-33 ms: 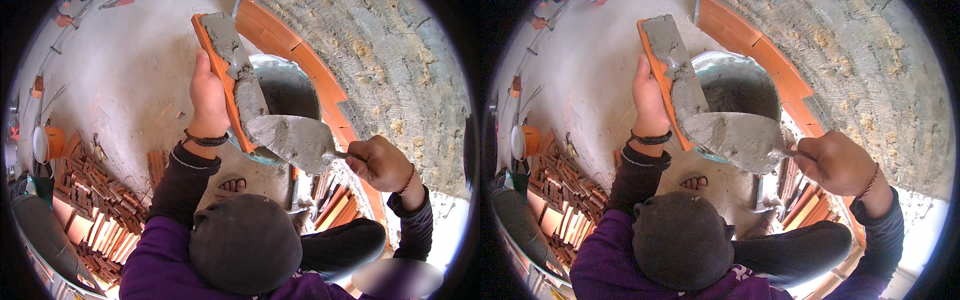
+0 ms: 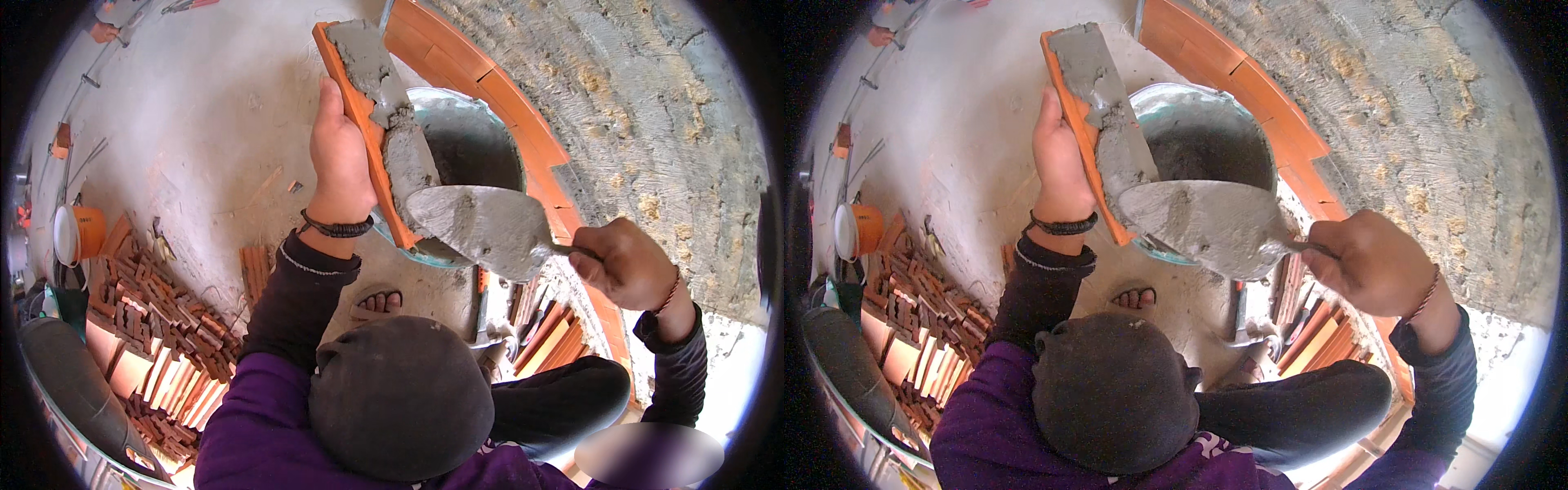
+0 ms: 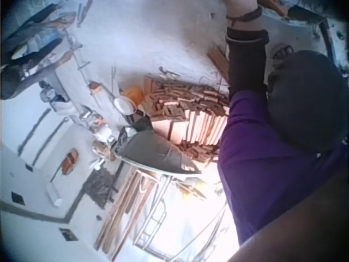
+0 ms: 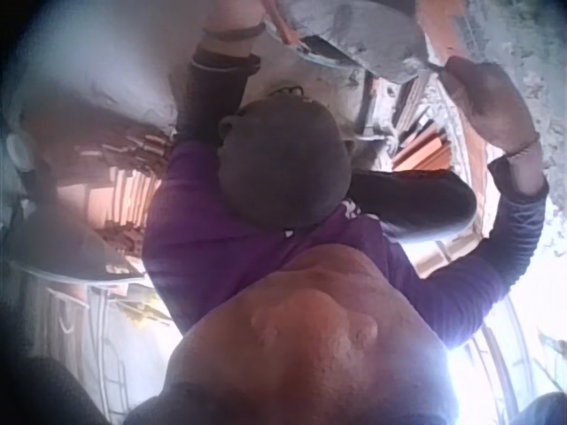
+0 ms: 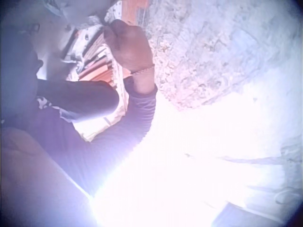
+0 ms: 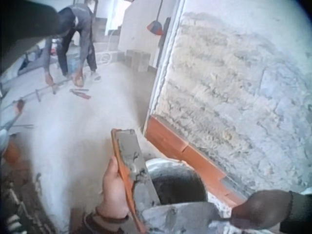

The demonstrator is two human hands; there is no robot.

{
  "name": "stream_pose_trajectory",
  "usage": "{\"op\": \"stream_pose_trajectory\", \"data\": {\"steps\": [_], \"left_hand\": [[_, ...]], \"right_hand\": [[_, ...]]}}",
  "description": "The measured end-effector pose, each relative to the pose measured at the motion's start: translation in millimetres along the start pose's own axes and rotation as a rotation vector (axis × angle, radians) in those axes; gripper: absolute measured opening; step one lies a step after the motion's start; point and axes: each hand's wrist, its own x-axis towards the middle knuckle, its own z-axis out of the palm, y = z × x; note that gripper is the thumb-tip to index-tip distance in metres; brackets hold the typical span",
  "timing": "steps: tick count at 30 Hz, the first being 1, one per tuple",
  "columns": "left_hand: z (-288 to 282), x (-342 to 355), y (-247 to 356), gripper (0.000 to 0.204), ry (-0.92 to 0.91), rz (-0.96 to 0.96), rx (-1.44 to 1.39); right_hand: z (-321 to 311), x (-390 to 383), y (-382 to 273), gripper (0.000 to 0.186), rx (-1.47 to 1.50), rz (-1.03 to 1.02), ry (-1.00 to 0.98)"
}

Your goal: The person scoops cement from a bucket with a trowel, applies it to a curved wall, and places terracotta tiles along the curve. They adjust tile positions by hand and tap them with a hammer to secure placement.

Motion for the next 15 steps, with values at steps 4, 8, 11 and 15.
{"op": "stream_pose_trajectory", "data": {"steps": [4,8,11,15], "left_hand": [[-8.0,8.1,6.0,0.055,-0.089,-0.095,-0.049],[-0.7,3.2,2.7,0.056,-0.11,-0.251,-0.127],[-6.6,4.1,-1.5,0.057,-0.178,-0.253,-0.066],[-6.4,1.6,-4.5,0.052,-0.262,-0.251,-0.071]], "right_hand": [[-11.9,-1.2,9.1,0.034,0.087,0.015,0.053],[-6.3,11.0,11.3,0.036,-0.175,-0.11,0.249],[-17.7,19.2,5.4,0.034,-0.443,-0.171,0.381],[-35.7,38.9,14.6,0.034,-0.693,-0.132,0.478]]}}
